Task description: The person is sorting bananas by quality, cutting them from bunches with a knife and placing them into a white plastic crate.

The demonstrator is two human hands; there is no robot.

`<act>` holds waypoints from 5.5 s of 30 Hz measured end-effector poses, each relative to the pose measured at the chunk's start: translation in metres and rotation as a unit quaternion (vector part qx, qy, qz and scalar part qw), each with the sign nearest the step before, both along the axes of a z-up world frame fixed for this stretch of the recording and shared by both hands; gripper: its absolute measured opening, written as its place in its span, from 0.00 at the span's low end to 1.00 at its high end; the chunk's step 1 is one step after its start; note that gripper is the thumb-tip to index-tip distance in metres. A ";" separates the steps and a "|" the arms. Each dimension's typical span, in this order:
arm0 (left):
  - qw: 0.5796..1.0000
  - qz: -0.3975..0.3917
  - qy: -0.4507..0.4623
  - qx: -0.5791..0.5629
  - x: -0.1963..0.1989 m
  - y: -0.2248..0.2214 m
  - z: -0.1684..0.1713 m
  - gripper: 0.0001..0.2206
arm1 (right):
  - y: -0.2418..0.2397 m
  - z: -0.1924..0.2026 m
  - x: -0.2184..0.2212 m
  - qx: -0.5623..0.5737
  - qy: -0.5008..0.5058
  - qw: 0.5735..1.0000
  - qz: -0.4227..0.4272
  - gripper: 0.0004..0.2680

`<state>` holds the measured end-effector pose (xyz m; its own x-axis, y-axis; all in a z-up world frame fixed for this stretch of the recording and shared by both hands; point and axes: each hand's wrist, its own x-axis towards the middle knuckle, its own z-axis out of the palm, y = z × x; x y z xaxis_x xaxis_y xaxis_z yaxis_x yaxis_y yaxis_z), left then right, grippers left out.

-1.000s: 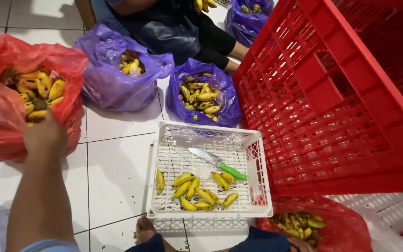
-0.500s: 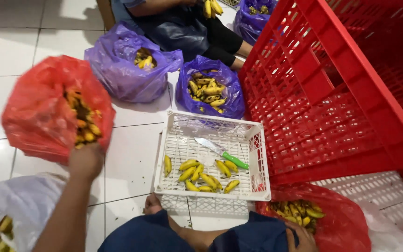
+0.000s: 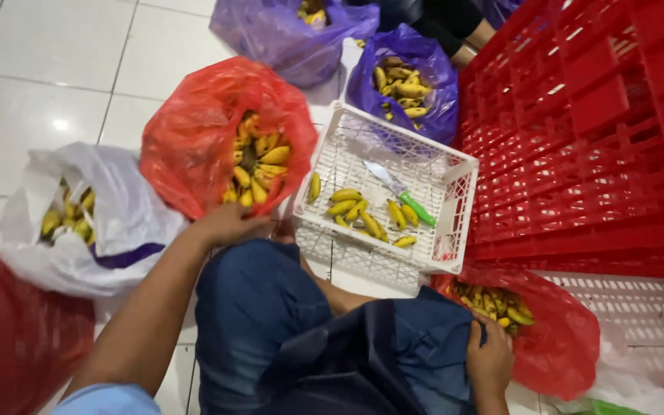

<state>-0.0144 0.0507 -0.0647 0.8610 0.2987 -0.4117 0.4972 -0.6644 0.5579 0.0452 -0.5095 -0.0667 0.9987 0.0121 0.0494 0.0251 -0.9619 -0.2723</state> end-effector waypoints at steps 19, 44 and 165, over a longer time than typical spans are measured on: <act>0.988 -0.114 -0.028 0.103 0.033 -0.004 -0.042 0.15 | -0.002 0.004 -0.001 0.034 0.028 0.999 -0.014 0.10; 0.985 -0.058 0.101 0.125 0.035 -0.058 0.018 0.28 | 0.207 -0.051 0.063 0.077 0.044 0.953 0.290 0.10; 0.998 0.036 -0.015 0.052 -0.069 -0.058 0.063 0.20 | -0.183 -0.137 0.096 0.290 0.052 0.922 -0.252 0.12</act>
<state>-0.0829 -0.0071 -0.0012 0.8476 0.3993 -0.3496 0.5294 -0.6830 0.5033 0.1408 -0.6920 -0.2035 0.8703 -0.4526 -0.1941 -0.4396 -0.5363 -0.7205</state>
